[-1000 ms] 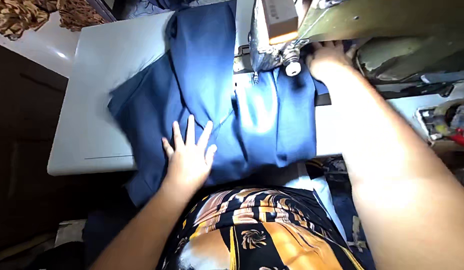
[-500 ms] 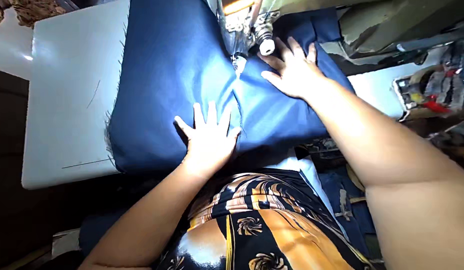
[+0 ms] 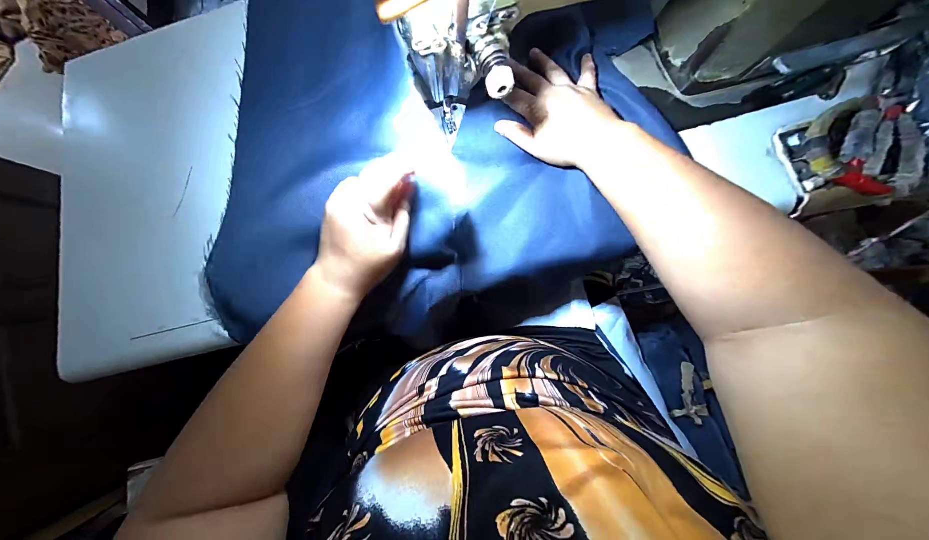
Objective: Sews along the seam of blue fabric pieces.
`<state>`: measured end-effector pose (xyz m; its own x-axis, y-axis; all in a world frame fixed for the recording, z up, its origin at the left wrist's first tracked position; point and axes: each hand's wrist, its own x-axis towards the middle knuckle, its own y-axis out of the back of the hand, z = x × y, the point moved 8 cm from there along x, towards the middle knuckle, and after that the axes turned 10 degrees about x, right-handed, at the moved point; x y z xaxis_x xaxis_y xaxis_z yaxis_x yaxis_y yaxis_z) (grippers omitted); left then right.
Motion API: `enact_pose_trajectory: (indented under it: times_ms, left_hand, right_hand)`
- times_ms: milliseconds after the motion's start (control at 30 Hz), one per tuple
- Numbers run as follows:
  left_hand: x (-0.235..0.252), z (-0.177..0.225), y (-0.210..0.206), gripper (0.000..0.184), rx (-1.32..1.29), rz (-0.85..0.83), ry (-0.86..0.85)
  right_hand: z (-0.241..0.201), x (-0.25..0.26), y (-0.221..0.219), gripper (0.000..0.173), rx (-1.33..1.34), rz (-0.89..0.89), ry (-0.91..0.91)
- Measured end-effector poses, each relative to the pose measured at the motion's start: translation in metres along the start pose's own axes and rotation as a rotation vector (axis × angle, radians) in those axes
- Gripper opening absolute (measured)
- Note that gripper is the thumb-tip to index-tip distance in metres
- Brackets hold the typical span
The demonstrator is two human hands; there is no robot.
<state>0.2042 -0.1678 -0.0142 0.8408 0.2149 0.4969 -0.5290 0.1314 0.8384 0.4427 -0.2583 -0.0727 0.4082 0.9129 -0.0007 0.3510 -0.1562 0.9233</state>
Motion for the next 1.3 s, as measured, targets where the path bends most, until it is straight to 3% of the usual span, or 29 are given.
enact_pose_trajectory:
  times_ms: [133, 233, 333, 433, 567, 667, 767, 833, 900, 1000, 1133, 1300]
  left_hand:
    - [-0.051, 0.027, -0.049, 0.062, 0.186, -0.484, -0.03]
    - [-0.054, 0.054, -0.068, 0.058, 0.249, -0.579, 0.061]
    - [-0.044, 0.068, -0.079, 0.055, 0.245, -0.595, 0.064]
    - [-0.047, 0.062, -0.073, 0.054, 0.205, -0.593, -0.033]
    - [-0.059, 0.053, -0.065, 0.052, 0.197, -0.613, -0.096]
    - [-0.05, 0.055, -0.059, 0.052, 0.155, -0.651, -0.045]
    - [-0.022, 0.053, -0.048, 0.047, -0.005, -0.473, 0.017]
    - [0.004, 0.045, -0.047, 0.041, -0.111, -0.351, 0.006]
    - [0.024, 0.033, -0.059, 0.038, -0.159, -0.315, -0.063]
    - [0.041, 0.022, -0.084, 0.044, -0.063, -0.395, -0.159]
    - [0.046, 0.025, -0.087, 0.048, 0.004, -0.559, -0.103]
    - [0.043, 0.026, -0.082, 0.057, 0.032, -0.53, -0.126]
  right_hand:
    - [-0.001, 0.02, 0.005, 0.065, 0.029, 0.008, 0.112]
    - [-0.004, 0.042, 0.011, 0.066, -0.016, -0.037, 0.139]
    - [-0.006, 0.055, 0.018, 0.065, -0.02, -0.04, -0.004]
    - [-0.003, 0.036, 0.011, 0.061, 0.024, -0.033, -0.158]
    - [0.01, 0.001, 0.007, 0.06, 0.039, 0.026, -0.204]
    - [-0.016, -0.024, 0.022, 0.052, 0.115, 0.143, -0.147]
    - [-0.057, -0.07, 0.033, 0.033, 0.526, 0.446, -0.005]
    - [-0.067, -0.092, 0.016, 0.024, 0.873, 0.511, -0.002]
    - [-0.067, -0.099, -0.01, 0.02, 1.053, 0.485, -0.055]
    - [-0.068, -0.096, -0.017, 0.017, 1.074, 0.416, -0.056]
    - [-0.072, -0.098, -0.017, 0.016, 0.932, 0.302, 0.0]
    - [-0.082, -0.12, -0.013, 0.019, 0.678, 0.302, 0.135]
